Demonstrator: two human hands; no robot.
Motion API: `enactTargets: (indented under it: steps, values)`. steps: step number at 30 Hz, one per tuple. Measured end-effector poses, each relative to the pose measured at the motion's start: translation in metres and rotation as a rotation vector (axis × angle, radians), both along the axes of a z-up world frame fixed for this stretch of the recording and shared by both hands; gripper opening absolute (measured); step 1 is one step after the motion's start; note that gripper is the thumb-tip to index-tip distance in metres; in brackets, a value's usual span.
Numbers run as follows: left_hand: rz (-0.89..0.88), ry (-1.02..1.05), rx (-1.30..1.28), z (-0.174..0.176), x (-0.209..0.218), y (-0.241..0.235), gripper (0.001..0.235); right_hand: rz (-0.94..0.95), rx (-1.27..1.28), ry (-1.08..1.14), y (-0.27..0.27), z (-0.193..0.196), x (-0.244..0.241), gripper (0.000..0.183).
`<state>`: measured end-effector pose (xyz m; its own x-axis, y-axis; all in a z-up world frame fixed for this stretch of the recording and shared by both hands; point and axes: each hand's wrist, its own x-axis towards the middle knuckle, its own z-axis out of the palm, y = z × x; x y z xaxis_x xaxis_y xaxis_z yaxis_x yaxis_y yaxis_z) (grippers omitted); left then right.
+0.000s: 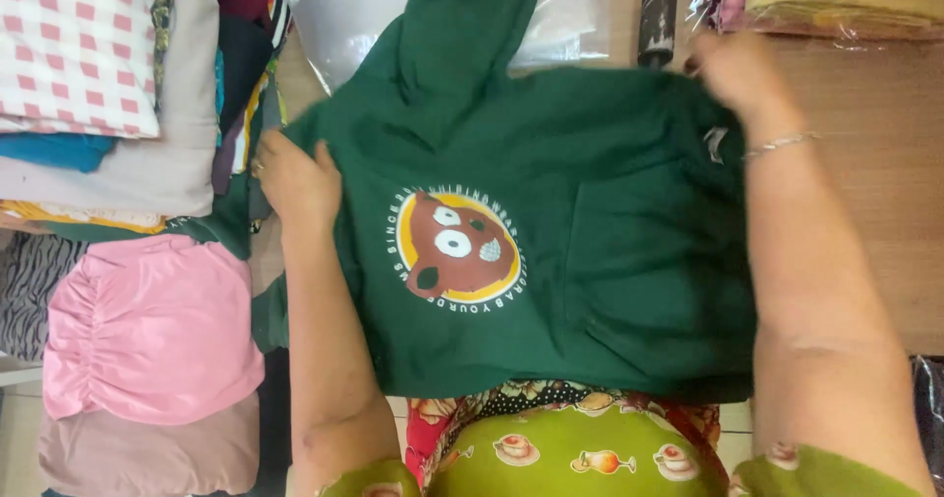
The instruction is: The person uses a lint roller to clean a green hoodie laid out on a table. They roll the tool over the front, back, and sleeves of the garment, then fold the hoodie neatly.
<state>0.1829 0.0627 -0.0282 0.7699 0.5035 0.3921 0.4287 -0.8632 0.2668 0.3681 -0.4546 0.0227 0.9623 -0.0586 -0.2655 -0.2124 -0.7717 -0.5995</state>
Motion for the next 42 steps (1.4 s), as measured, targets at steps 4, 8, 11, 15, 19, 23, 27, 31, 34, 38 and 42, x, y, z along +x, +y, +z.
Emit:
enactTargets:
  steps: [4,8,11,15,19,23,27,31,34,38,42]
  values:
    - [0.01,0.107,0.063,0.023,-0.013,-0.041,0.071,-0.014,-0.118,0.132,0.047,-0.014,0.001,0.068]
    - [-0.283,0.11,0.141,0.051,-0.033,-0.1,0.063,0.17,-0.336,0.036,0.047,-0.055,0.02,0.054]
    - [-0.548,0.093,0.156,0.04,-0.045,-0.133,0.049,0.143,-0.295,-0.167,0.039,-0.076,0.024,0.032]
    - [-0.808,0.079,-0.063,0.028,-0.049,-0.153,0.026,0.121,-0.088,-0.993,0.023,-0.062,0.003,0.062]
    - [-0.785,0.079,-0.014,0.012,-0.026,-0.135,0.022,0.222,-0.08,-1.131,-0.016,-0.012,-0.035,0.018]
    - [-0.836,-0.155,0.168,0.009,0.014,-0.135,0.015,0.157,-0.34,-0.525,-0.062,-0.045,-0.032,0.027]
    - [-0.944,-0.121,0.237,0.001,0.049,-0.163,0.03,0.114,-0.426,-0.035,-0.075,-0.052,-0.054,0.046]
    - [-0.903,0.179,0.036,-0.027,0.076,-0.177,0.075,0.132,-0.451,-0.005,-0.089,-0.055,-0.077,0.055]
    - [-0.775,0.541,-0.1,-0.021,0.082,-0.18,0.085,0.146,-0.471,0.014,-0.115,-0.082,-0.078,0.05]
    - [-0.743,0.581,-0.032,-0.017,0.086,-0.182,0.094,0.0,-0.059,-0.101,-0.122,-0.069,-0.092,0.021]
    - [-0.622,0.669,0.016,-0.021,0.096,-0.186,0.096,-0.077,0.534,-0.423,-0.12,-0.028,-0.1,0.023]
